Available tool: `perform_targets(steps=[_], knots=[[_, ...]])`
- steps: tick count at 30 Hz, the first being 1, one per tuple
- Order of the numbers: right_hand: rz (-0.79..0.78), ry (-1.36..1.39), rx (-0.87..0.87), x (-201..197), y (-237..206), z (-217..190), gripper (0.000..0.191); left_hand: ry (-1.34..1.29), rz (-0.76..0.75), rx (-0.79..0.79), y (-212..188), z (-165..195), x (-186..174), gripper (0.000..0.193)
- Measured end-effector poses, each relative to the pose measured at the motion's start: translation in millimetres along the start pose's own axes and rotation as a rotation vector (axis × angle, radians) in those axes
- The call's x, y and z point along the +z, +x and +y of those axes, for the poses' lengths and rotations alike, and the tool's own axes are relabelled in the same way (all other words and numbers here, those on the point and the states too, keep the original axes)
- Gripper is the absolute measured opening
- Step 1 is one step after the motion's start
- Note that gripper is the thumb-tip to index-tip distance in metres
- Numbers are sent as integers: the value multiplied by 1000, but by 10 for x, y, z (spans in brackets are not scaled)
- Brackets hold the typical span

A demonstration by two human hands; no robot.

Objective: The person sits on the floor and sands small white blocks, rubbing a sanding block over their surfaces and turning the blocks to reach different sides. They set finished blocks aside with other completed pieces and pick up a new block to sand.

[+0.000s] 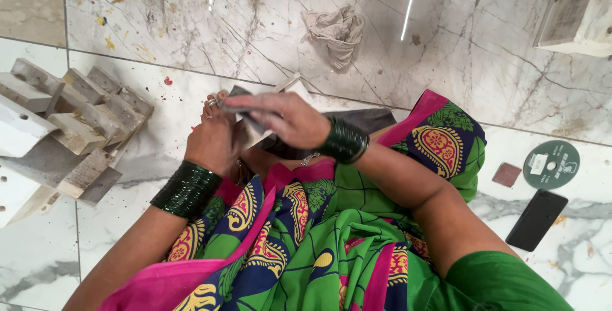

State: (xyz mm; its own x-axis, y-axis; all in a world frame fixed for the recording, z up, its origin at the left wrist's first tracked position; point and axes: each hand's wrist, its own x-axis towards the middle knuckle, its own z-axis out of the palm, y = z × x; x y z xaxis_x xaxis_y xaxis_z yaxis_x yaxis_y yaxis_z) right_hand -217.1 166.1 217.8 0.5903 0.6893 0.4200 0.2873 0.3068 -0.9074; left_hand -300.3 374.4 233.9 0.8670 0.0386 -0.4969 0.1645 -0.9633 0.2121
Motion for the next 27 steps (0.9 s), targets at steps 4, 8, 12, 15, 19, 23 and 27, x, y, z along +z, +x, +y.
perform_targets(steps=[4, 8, 12, 15, 19, 23, 27], knots=[[36, -312, 194, 81, 62, -272, 49, 74, 310, 230, 35, 14, 52, 61], [81, -323, 276, 105, 32, -205, 50, 53, 175, 142, 47, 36, 68, 58], [160, 67, 110, 110, -46, -29, 41, 35, 216, 170, 81, 59, 64, 62], [151, 89, 386, 118, -97, 56, 45, 21, 215, 173, 89, 78, 64, 61], [227, 163, 261, 81, -106, 81, 45, 33, 164, 175, 74, 67, 65, 51], [205, -84, 268, 62, -93, -2, 53, -65, 196, 182, 55, 23, 98, 56], [110, -603, 180, 125, -105, -9, 59, -48, 278, 219, 67, 12, 112, 65]])
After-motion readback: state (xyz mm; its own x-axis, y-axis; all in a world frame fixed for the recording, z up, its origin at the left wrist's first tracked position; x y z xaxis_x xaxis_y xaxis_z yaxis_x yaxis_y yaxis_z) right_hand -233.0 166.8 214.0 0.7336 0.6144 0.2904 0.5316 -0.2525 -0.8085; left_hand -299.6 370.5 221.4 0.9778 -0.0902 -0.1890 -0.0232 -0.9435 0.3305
